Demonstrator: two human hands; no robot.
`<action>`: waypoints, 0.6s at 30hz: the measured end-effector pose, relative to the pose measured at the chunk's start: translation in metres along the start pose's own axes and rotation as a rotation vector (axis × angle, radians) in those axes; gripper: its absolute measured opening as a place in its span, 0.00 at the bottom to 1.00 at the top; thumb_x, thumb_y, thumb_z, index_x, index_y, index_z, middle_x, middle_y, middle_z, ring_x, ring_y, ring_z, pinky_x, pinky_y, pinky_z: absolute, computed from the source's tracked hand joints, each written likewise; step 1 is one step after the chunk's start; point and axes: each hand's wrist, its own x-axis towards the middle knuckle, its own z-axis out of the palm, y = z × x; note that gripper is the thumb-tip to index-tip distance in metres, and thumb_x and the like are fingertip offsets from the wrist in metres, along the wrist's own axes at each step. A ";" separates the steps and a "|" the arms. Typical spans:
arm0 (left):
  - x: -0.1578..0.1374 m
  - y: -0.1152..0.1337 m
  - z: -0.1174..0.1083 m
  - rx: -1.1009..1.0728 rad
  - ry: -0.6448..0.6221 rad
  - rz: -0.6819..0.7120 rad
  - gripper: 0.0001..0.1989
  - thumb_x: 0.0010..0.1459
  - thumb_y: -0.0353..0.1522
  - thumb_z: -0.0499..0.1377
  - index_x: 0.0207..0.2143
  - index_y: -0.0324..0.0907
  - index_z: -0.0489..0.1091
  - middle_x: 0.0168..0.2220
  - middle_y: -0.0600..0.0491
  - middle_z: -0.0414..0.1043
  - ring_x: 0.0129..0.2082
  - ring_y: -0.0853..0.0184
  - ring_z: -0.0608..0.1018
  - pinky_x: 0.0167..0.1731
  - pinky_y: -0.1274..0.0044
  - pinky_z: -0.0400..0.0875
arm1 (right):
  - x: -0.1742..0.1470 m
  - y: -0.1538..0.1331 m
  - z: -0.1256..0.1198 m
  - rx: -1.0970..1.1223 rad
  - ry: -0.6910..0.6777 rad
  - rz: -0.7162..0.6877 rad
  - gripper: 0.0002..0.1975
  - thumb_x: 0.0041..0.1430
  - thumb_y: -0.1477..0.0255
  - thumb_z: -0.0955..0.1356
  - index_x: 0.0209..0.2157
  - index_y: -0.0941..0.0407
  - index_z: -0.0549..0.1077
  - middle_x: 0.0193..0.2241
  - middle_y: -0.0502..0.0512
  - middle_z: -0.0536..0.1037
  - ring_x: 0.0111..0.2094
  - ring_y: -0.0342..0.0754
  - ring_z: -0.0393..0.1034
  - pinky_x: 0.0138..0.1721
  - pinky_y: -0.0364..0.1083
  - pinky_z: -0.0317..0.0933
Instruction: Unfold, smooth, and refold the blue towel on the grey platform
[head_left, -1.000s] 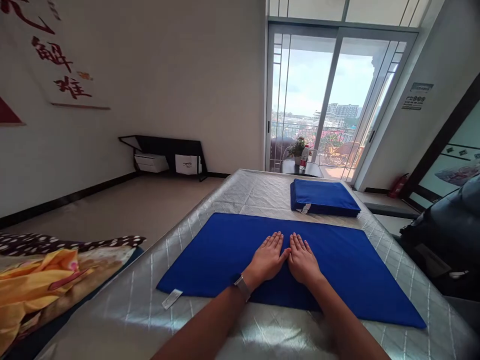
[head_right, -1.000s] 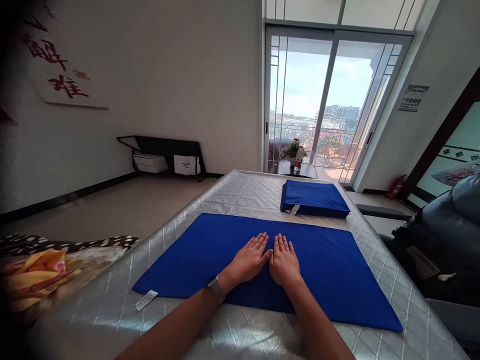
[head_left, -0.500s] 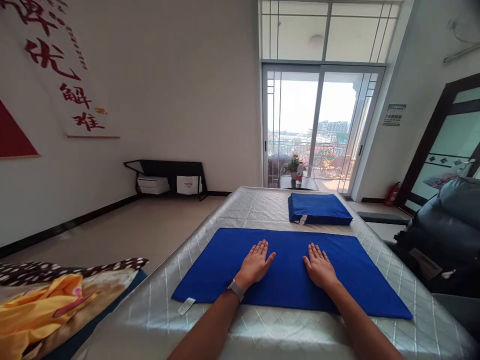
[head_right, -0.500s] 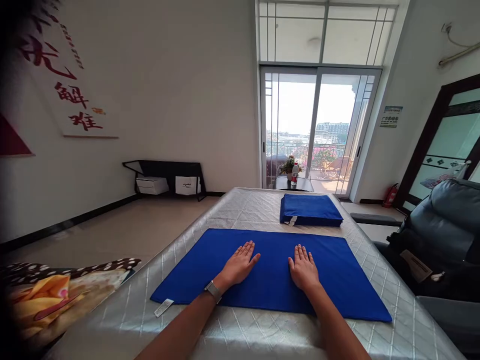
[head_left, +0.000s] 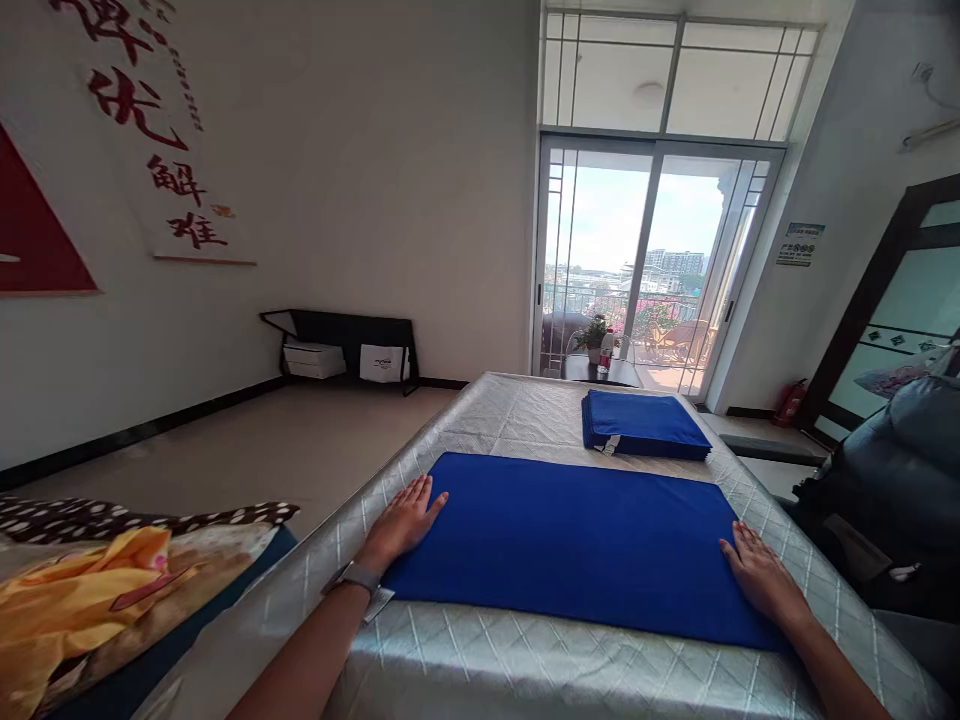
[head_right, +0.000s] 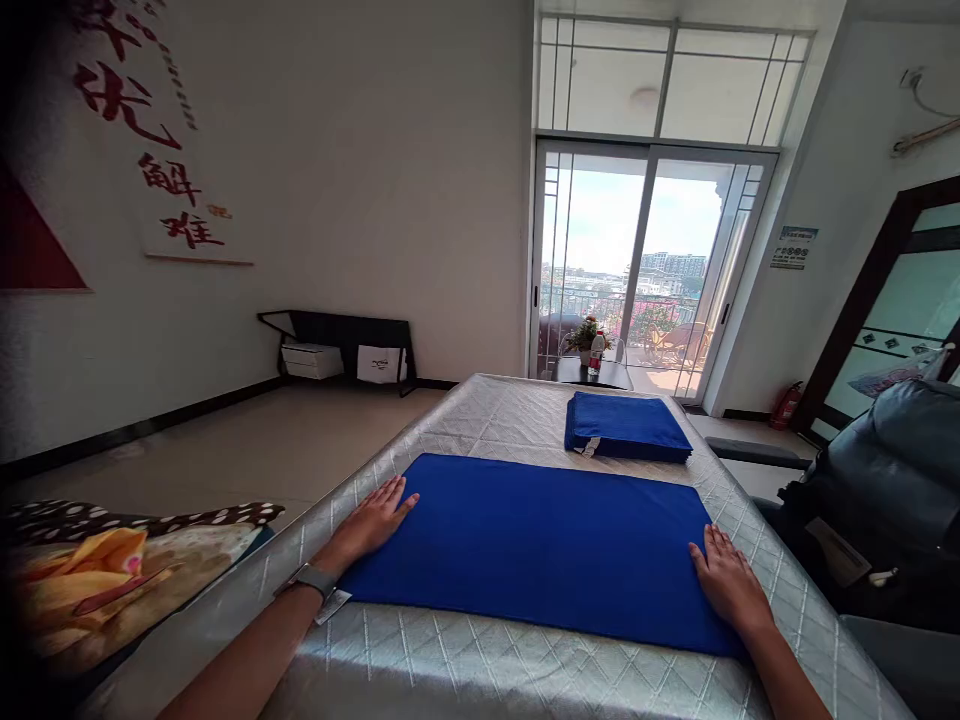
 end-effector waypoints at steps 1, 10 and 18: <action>0.001 0.001 0.001 0.004 0.000 -0.009 0.40 0.66 0.50 0.38 0.67 0.28 0.54 0.69 0.36 0.50 0.69 0.54 0.55 0.66 0.62 0.50 | 0.002 0.000 0.000 -0.006 -0.010 0.006 0.34 0.65 0.57 0.51 0.66 0.57 0.60 0.68 0.58 0.58 0.69 0.54 0.46 0.69 0.55 0.42; -0.003 0.006 -0.007 -0.005 -0.025 -0.006 0.37 0.67 0.47 0.39 0.67 0.28 0.51 0.70 0.36 0.48 0.69 0.54 0.54 0.66 0.62 0.49 | 0.016 0.009 0.015 -0.044 -0.074 0.094 0.37 0.63 0.57 0.50 0.67 0.64 0.57 0.69 0.62 0.55 0.69 0.55 0.46 0.67 0.56 0.45; -0.005 0.017 -0.010 0.027 -0.023 -0.024 0.38 0.68 0.47 0.38 0.67 0.26 0.51 0.69 0.34 0.49 0.69 0.54 0.54 0.66 0.63 0.47 | 0.025 0.018 0.026 -0.024 -0.088 0.084 0.37 0.63 0.62 0.48 0.66 0.72 0.54 0.69 0.66 0.53 0.69 0.54 0.44 0.67 0.56 0.45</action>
